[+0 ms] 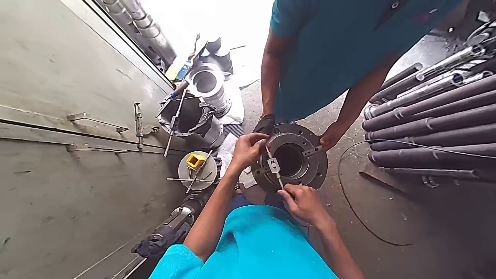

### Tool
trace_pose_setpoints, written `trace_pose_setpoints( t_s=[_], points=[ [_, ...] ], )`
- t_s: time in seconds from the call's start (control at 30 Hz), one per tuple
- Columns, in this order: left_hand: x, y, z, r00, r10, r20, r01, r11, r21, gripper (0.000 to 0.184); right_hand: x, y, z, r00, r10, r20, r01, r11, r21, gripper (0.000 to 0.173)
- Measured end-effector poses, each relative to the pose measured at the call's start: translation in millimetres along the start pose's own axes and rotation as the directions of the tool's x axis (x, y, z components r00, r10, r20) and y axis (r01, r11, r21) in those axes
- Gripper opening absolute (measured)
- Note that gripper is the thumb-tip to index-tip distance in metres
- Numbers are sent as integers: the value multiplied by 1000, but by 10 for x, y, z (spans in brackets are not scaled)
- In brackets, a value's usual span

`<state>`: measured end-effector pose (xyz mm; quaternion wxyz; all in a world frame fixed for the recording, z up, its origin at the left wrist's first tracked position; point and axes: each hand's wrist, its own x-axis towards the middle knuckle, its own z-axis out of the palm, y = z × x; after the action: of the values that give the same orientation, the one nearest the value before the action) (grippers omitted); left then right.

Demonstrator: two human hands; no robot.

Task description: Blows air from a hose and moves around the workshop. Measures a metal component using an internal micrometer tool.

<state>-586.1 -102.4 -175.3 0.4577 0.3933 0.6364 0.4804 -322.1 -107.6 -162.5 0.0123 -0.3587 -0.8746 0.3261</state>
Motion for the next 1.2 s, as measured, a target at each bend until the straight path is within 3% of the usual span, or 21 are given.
trace_pose_setpoints(
  t_s=[0.13,0.27,0.33,0.43,0.47,0.53,0.6,0.67,0.73,0.77,0.8,0.83,0.9,0.97,1.03,1.1,1.2],
  points=[
    [-680,-325,-221,986,-9,-166,9,1000,1,14,288,440,-395,998,54,-23,-54,998,27,44],
    [-1359,-384,160,968,-60,-242,-11,959,-283,9,849,556,-535,989,-67,-129,74,996,52,22],
    [-1410,-327,294,930,-127,-345,10,947,-321,10,915,545,-613,995,-79,-63,82,996,37,21],
    [-1002,-220,147,890,-180,-418,107,976,-191,13,649,529,-704,990,-10,143,-10,991,134,31],
    [-779,-156,85,911,-177,-373,126,979,-157,16,522,476,-682,965,8,263,-62,978,201,35],
    [-298,-17,78,983,-113,-148,98,990,-101,23,314,233,-448,903,-14,429,-175,901,398,39],
    [257,177,309,984,-56,169,42,996,81,23,249,-184,23,916,7,401,-287,710,644,39],
    [531,429,679,865,-56,499,-189,884,427,19,354,-677,458,949,180,258,-313,456,833,33],
    [491,666,930,692,-139,708,-422,718,554,15,588,-1055,630,902,404,154,-283,283,916,16],
    [427,733,944,643,-167,747,-478,674,562,17,651,-1127,593,882,436,179,-301,229,926,10],
    [366,767,860,635,-156,756,-500,664,556,24,673,-1118,520,892,395,221,-331,236,914,12],
    [278,757,713,664,-110,740,-486,688,539,35,635,-1017,453,921,285,265,-351,312,883,18],
    [56,569,327,798,71,599,-418,780,466,37,462,-648,296,959,39,281,-250,583,773,27],
    [-244,267,-104,912,152,382,-300,881,366,28,341,-323,112,997,-75,25,44,791,610,26],
    [-604,-47,-352,968,70,242,-130,962,240,28,350,-49,-161,957,-61,-283,167,915,368,23],
    [-917,-186,-299,988,-29,152,22,999,48,30,503,229,-450,919,-66,-388,115,988,104,26],
    [-1118,-342,62,993,-35,-115,9,975,-221,24,672,551,-612,973,-77,-217,76,997,-13,31]
  ],
)
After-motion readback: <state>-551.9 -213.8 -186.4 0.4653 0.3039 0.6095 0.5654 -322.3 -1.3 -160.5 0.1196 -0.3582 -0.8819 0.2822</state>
